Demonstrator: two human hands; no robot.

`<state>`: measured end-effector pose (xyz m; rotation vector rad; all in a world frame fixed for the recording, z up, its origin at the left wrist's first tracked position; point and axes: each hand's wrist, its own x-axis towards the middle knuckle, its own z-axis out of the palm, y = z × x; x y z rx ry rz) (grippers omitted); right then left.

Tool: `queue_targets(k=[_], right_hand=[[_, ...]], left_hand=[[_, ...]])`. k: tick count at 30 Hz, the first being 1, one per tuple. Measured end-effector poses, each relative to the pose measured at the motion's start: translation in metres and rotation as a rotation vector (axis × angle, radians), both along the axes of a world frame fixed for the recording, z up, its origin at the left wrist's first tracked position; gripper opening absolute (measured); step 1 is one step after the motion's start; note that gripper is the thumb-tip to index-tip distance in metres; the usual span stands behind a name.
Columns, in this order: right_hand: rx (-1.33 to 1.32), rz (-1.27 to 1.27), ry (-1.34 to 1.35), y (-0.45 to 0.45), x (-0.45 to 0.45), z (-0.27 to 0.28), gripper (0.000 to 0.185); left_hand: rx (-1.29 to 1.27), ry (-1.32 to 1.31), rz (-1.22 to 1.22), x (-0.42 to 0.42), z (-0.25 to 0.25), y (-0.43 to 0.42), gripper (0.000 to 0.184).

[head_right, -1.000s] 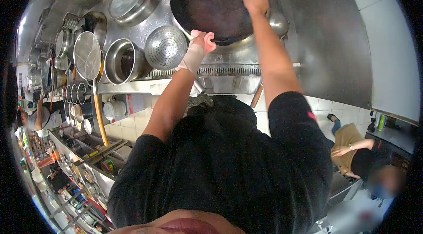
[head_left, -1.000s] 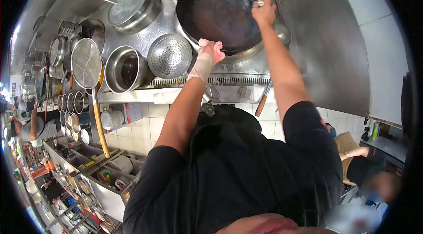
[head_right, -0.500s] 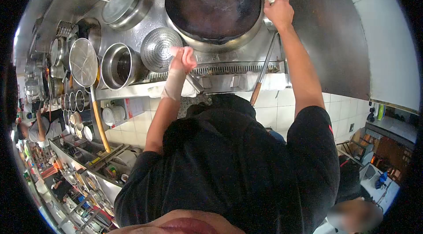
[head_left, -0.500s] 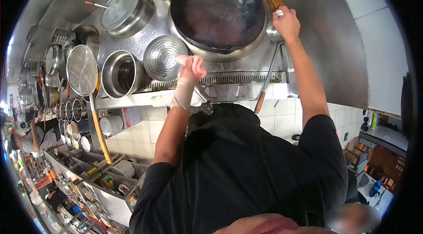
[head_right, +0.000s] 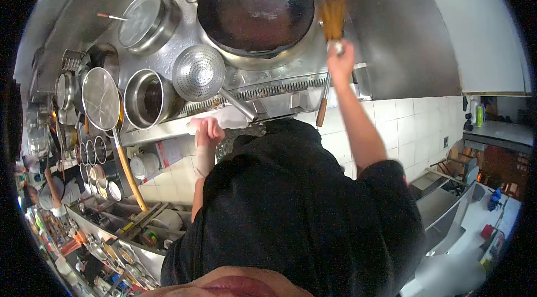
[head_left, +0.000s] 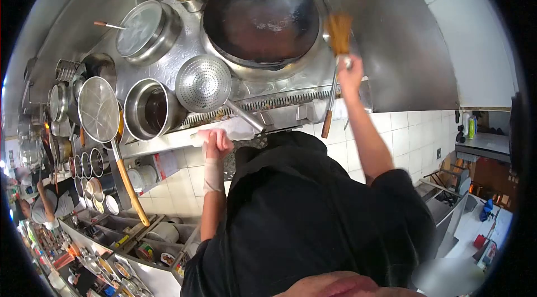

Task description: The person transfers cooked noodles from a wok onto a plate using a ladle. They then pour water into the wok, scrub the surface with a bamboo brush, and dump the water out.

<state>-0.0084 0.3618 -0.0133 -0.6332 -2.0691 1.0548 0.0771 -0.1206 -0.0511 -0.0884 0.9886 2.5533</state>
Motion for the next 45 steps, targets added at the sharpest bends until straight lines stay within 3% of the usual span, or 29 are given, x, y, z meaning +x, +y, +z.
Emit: queue_targets(k=[2,4,6,7,9,10,12,13,14,17,20,21,22,24,26,28,29,32,33,38,42,43,45], right_hand=[[-0.02,-0.025,-0.063,-0.023,0.037,-0.066,0.036],[0.026,-0.067,-0.353,-0.062,0.07,-0.054,0.039],[0.185,0.018,-0.482,-0.069,0.089,-0.058,0.04],[0.266,0.061,-0.549,-0.069,0.096,-0.055,0.041],[0.337,0.034,-0.395,-0.063,0.113,-0.035,0.043],[0.37,0.025,-0.321,-0.062,0.122,-0.026,0.043],[0.183,-0.111,-0.435,-0.044,0.15,-0.068,0.048],[-0.053,-0.056,-0.579,-0.041,0.165,-0.071,0.049],[-0.289,0.001,-0.719,-0.041,0.176,-0.072,0.05],[-1.155,0.291,-0.623,-0.046,0.181,-0.072,0.047],[-1.308,0.335,-0.386,-0.03,0.175,-0.082,0.035],[-1.337,0.392,-0.352,-0.025,0.172,-0.063,0.031],[-1.366,0.45,-0.317,-0.021,0.167,-0.034,0.029],[-1.117,0.329,-0.367,-0.02,0.155,-0.009,0.023],[-0.598,0.244,-0.627,-0.029,0.15,0.008,0.017],[-0.251,0.167,-0.568,-0.046,0.147,-0.011,0.012],[-0.256,0.167,-0.481,-0.06,0.146,-0.01,0.011],[-0.499,0.273,-0.338,-0.119,0.125,0.062,0.013],[-0.557,0.345,-0.297,-0.133,0.112,0.088,0.013],[-0.885,0.725,-0.106,-0.174,0.03,0.156,0.022],[-1.087,1.008,-0.08,-0.213,-0.048,0.197,0.024],[-1.129,1.076,-0.053,-0.225,-0.07,0.204,0.022],[-1.051,1.092,-0.053,-0.252,-0.12,0.209,0.014]], left_hand=[[-0.036,-0.18,0.042,0.025,-0.044,-0.027,0.032],[-0.135,-0.283,0.069,0.048,-0.081,-0.051,0.029],[-0.285,-0.302,0.096,0.063,-0.1,-0.06,0.025],[-0.211,-0.306,0.113,0.065,-0.096,-0.059,0.021],[-0.122,-0.402,0.114,0.075,-0.102,-0.07,0.011],[-0.206,-0.432,0.141,0.075,-0.088,-0.067,0.011],[-0.382,-0.497,0.207,0.082,-0.06,-0.07,0.01],[-0.438,-0.515,0.261,0.084,-0.072,-0.075,0.008],[-0.374,-0.518,0.25,0.086,-0.086,-0.084,0.008],[-0.165,-0.528,0.246,0.105,-0.121,-0.111,0.005],[-0.13,-0.535,0.136,0.121,-0.133,-0.129,0.009],[-0.458,-0.512,0.264,0.139,-0.201,-0.152,0.017],[-0.432,-0.558,0.248,0.145,-0.201,-0.159,0.019],[-0.37,-0.652,0.202,0.156,-0.187,-0.156,0.023],[-0.472,-0.689,0.243,0.173,-0.158,-0.147,0.021],[-0.586,-0.819,0.31,0.185,-0.146,-0.153,0.02],[-0.321,-0.865,0.405,0.198,-0.184,-0.164,0.018],[-0.353,-0.986,0.442,0.223,-0.178,-0.166,0.016],[-0.588,-0.903,0.339,0.24,-0.223,-0.178,0.018],[-0.399,-0.871,0.462,0.255,-0.196,-0.167,0.023],[-0.463,-0.85,0.609,0.259,-0.139,-0.143,0.022],[-0.44,-0.851,0.662,0.255,-0.105,-0.13,0.019],[-0.455,-0.817,0.618,0.28,-0.143,-0.14,0.024]])
